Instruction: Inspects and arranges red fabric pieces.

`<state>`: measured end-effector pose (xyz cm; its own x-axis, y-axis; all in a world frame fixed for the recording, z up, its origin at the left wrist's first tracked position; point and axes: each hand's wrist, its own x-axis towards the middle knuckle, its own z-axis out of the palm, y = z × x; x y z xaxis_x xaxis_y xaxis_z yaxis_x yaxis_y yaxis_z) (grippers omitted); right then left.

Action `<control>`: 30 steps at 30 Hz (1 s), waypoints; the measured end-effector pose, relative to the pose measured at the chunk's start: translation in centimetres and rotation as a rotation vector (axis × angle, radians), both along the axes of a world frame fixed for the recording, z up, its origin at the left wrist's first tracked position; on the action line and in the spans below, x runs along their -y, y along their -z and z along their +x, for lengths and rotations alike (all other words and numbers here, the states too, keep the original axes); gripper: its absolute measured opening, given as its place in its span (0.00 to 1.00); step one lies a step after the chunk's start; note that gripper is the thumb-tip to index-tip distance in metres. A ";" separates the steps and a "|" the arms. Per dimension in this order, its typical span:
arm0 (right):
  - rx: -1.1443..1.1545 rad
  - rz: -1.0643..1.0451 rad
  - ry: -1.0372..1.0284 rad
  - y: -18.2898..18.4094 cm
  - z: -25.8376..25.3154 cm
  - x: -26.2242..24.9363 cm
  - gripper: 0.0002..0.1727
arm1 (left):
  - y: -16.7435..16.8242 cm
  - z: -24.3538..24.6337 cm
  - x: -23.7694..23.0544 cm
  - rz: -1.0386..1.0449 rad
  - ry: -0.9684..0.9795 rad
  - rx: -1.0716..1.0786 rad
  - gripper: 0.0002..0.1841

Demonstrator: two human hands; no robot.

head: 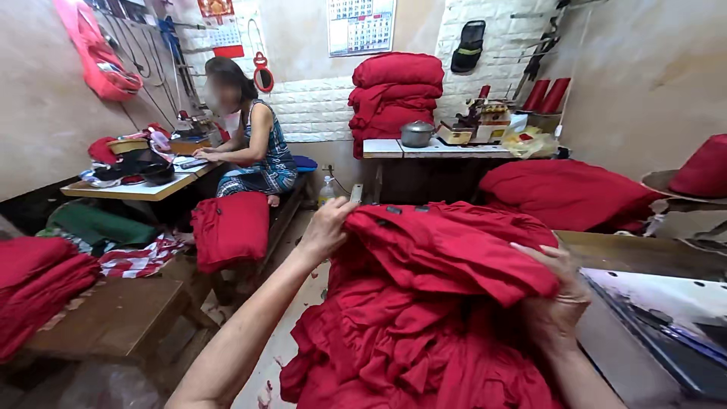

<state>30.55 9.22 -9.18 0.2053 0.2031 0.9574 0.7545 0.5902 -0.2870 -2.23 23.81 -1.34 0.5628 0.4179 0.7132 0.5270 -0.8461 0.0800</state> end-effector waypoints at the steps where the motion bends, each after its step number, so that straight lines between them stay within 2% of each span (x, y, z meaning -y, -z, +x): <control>1: -0.015 0.003 0.001 -0.5 0.1 0.8 0.19 | -0.5 0.3 1.1 0.109 0.004 0.031 0.15; 4: -0.014 -0.078 -0.013 -2.6 -0.5 5.3 0.21 | -0.4 -0.2 7.1 0.280 0.005 0.053 0.16; 6: 0.192 -0.185 -0.032 -0.3 1.2 7.9 0.21 | 2.9 -1.7 10.5 0.346 -0.036 0.044 0.17; 8: 0.363 -0.352 -0.064 3.4 1.8 9.7 0.15 | 6.9 -3.4 11.9 0.238 -0.036 0.032 0.19; 10: 0.374 -0.512 -0.100 5.4 0.7 11.3 0.14 | 9.0 -4.6 12.2 0.018 0.013 0.066 0.23; 12: 0.460 -0.583 -0.031 4.2 0.6 12.1 0.17 | 7.7 -5.2 12.2 -0.139 0.046 0.003 0.25; 15: 0.512 -0.670 0.047 -0.1 1.1 12.1 0.20 | 2.6 -6.3 12.5 -0.411 0.049 -0.223 0.25; 17: 0.458 -0.643 0.111 -3.0 0.5 11.9 0.21 | 0.4 -6.1 12.6 -0.442 0.002 -0.171 0.23; 19: 0.399 -0.520 0.141 -4.9 -1.5 11.4 0.20 | -0.2 -4.5 12.7 -0.300 -0.055 0.024 0.22; 21: 0.383 -0.462 0.105 -5.5 -4.8 11.1 0.24 | -0.5 -2.0 13.0 -0.213 -0.012 0.132 0.17; 23: 0.428 -0.529 0.083 -4.4 -8.0 10.5 0.34 | -0.5 0.5 13.4 -0.235 0.057 0.043 0.19; 24: 0.469 -0.519 0.085 -3.0 -9.2 10.0 0.31 | -0.2 1.5 13.8 -0.272 0.081 -0.047 0.25; 26: 0.523 -0.346 0.102 0.6 -10.2 9.3 0.17 | 1.7 2.8 14.9 -0.352 0.118 -0.194 0.32; 28: 0.527 -0.239 0.121 2.9 -9.9 10.1 0.13 | 4.2 2.7 16.1 -0.287 0.119 -0.176 0.33; 30: 0.507 -0.243 0.110 3.7 -9.5 11.0 0.13 | 5.3 1.6 17.4 -0.252 0.135 -0.128 0.33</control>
<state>21.01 -1.75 -12.87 -0.2351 0.4331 0.8701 0.8863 0.4630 0.0091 -0.62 6.40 -6.62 0.7038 0.4881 0.5161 0.4306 -0.8710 0.2366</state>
